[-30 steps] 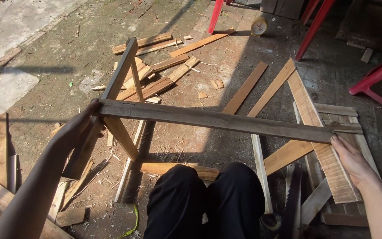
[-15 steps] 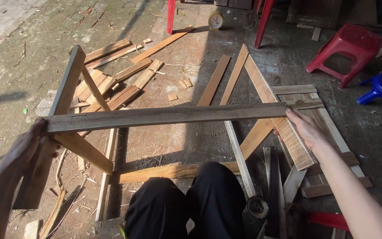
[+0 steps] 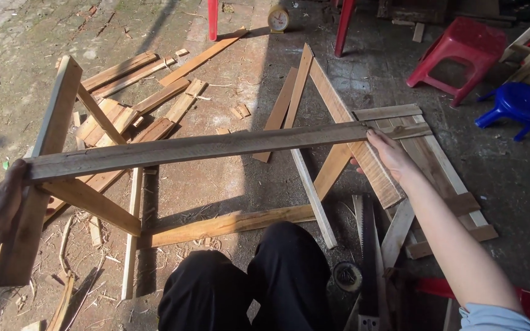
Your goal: The person sits on the ground assembling a wooden frame from scrap lumber, fitting a long cross rail between two leg frames and hammering the joint to seat it, then stands and picks up a wood strip from a pile of scrap pieces.
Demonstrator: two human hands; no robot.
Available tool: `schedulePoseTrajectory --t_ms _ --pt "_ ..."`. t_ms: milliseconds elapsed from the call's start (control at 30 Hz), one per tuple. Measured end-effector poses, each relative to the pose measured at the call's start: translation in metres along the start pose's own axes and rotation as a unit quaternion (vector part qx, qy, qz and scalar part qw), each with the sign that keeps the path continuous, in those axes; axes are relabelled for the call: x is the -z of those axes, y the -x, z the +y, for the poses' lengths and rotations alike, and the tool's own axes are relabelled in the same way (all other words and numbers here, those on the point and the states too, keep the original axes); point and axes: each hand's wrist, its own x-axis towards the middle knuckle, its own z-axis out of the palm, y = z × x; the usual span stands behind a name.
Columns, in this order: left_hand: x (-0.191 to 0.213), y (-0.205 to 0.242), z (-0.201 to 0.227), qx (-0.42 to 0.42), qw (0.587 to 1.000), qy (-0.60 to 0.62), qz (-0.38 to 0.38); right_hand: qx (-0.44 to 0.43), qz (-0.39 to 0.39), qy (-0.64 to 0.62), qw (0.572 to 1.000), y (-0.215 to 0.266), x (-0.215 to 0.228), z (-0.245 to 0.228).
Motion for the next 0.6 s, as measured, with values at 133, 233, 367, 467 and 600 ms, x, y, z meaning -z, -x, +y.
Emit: schedulePoseTrajectory --t_ms 133,233,367,467,600 --pt "-0.002 0.0 -0.005 -0.08 0.993 -0.08 0.045 0.003 0.021 0.04 0.999 0.009 -0.011 -0.012" --pt "-0.01 0.029 0.019 -0.002 1.0 0.016 -0.004 -0.031 0.049 0.058 0.997 0.009 -0.009 -0.019" --pt "-0.016 0.039 0.03 0.033 0.997 0.071 -0.019 -0.04 0.059 0.094 0.993 0.01 -0.011 -0.019" --pt "-0.018 0.034 0.042 0.035 0.994 0.099 -0.036 -0.026 0.062 0.12 0.99 0.008 -0.01 -0.022" --pt "-0.018 0.033 0.039 0.082 0.99 0.11 -0.036 -0.041 0.069 0.092 0.992 0.002 0.005 -0.011"
